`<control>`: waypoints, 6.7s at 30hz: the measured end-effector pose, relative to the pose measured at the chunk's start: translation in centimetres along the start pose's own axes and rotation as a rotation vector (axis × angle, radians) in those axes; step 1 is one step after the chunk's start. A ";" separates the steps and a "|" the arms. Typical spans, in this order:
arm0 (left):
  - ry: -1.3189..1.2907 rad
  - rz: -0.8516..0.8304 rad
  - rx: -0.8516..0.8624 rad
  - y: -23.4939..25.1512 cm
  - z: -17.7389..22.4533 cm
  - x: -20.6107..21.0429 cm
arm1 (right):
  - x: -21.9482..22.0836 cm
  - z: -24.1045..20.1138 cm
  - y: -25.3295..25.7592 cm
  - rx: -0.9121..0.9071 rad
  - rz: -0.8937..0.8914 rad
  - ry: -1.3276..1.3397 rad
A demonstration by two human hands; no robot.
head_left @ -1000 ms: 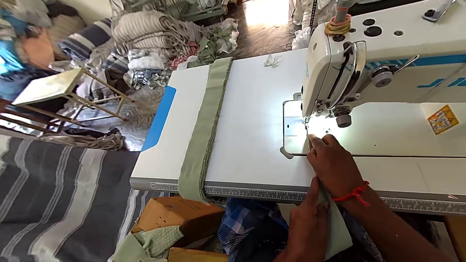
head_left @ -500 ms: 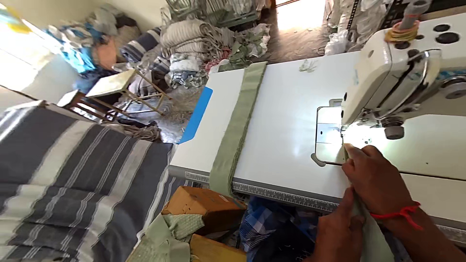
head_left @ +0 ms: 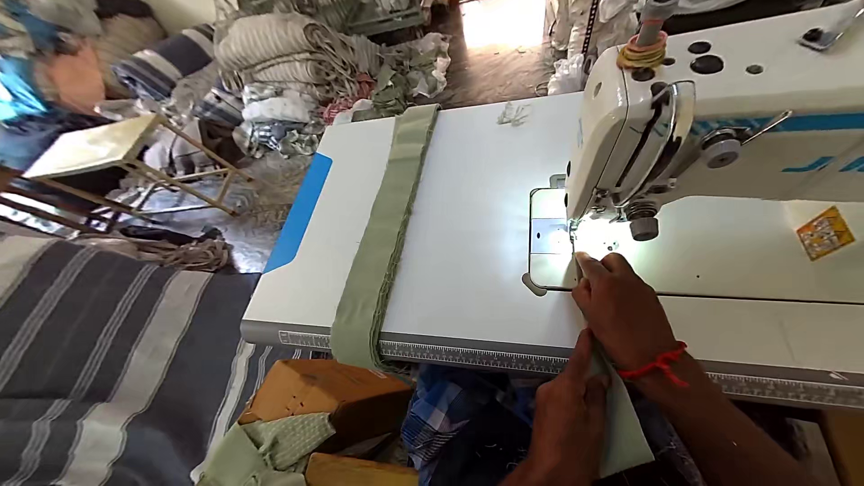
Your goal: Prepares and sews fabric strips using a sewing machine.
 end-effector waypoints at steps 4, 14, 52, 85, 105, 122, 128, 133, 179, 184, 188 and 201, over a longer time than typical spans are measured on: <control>-0.015 0.018 0.012 0.0 0.1 -0.1 | 0.2 0.3 0.8 0.055 -0.041 0.000; -0.017 0.019 0.021 0.0 0.0 -0.1 | 0.1 0.2 0.8 0.054 -0.041 0.013; 0.033 0.040 -0.019 0.0 0.0 -0.5 | -0.2 -0.1 0.5 0.046 -0.063 0.016; 0.031 0.009 -0.065 0.3 0.0 -0.3 | -0.1 -0.1 0.5 0.046 -0.056 0.013; -0.389 -0.201 0.061 3.5 1.0 -4.2 | -2.3 4.1 -7.9 0.132 -0.024 1.060; -0.680 -0.325 -0.209 4.8 2.4 -3.6 | -2.6 3.2 -6.3 -0.171 0.037 0.709; -0.617 -0.384 -0.176 4.5 2.8 -2.9 | -3.2 2.8 -7.3 0.210 0.029 0.738; -0.571 -0.339 -0.254 3.7 2.9 -2.8 | -3.2 0.2 -8.3 -0.211 0.242 0.219; 0.610 0.081 0.096 13.3 6.6 -4.7 | -0.5 -0.8 -5.8 -0.424 0.132 -0.055; 0.718 0.285 0.681 13.6 5.3 -4.5 | 0.3 1.0 -2.9 -0.358 0.160 -0.023; 0.722 0.346 0.661 13.6 5.2 -4.4 | 0.2 1.7 -0.4 -0.363 0.145 -0.042; 0.742 0.391 0.624 13.9 5.0 -4.4 | 0.1 3.2 3.3 -0.211 0.130 -0.020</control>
Point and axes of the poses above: each hand's wrist, its own y-axis towards the middle knuckle, its own x-axis out of the palm, z = x × y, the point moved 6 cm from there along y, towards the middle knuckle, and after that the axes turned 14 degrees about -x, right-handed, at the moved point
